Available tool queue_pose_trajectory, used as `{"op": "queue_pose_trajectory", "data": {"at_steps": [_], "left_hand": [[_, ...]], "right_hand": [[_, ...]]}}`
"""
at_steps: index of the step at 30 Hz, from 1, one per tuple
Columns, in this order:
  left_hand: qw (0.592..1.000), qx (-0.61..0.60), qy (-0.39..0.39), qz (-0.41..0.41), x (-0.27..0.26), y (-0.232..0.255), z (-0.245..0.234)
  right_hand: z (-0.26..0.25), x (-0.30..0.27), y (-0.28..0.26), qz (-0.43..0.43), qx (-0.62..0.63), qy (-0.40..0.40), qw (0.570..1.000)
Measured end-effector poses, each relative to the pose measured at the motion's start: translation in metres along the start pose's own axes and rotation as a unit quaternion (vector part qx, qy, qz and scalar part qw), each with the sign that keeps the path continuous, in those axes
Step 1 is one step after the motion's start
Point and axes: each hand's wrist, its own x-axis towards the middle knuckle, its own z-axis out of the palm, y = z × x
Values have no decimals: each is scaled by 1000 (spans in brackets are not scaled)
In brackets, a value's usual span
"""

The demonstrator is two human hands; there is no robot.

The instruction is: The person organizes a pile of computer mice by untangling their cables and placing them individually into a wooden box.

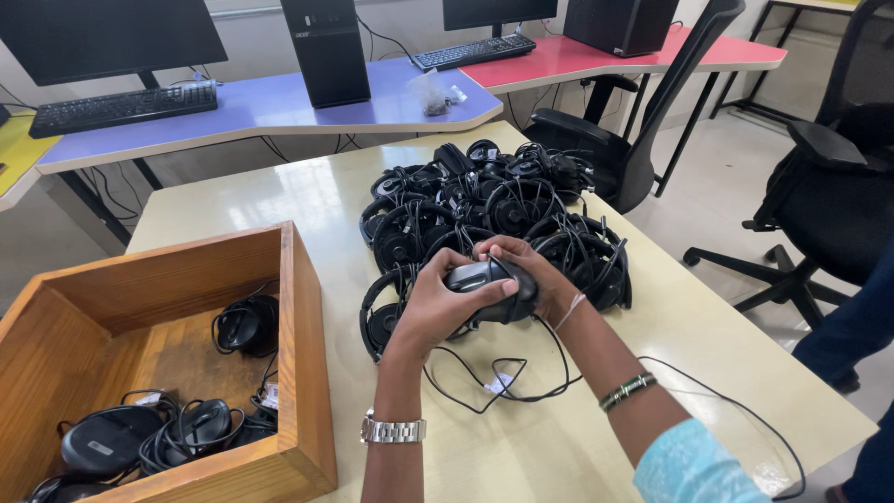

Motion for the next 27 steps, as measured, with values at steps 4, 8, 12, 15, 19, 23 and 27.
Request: {"op": "queue_pose_trajectory", "data": {"at_steps": [4,8,12,15,19,23,27], "left_hand": [[999,-19,24,16,2,-7,1],[999,7,-30,-13,-2,0,0],[994,42,-97,-4,-9,5,-9],[991,43,-129,-14,-9,4,-10],[989,38,-143,-27,-5,-6,4],[990,-31,-121,-63,2,-17,12],[995,-71,-66,-31,8,-27,6]], "right_hand": [[13,-14,12,32,71,70,994],[2,-24,10,95,53,79,991],[-23,-28,-9,117,-28,-30,992],[-17,-29,-30,99,-91,-12,991],[18,-30,-65,38,-155,-48,986],[61,-34,-101,-52,-303,-93,947],[95,-38,-119,-119,-432,-4,894]]}}
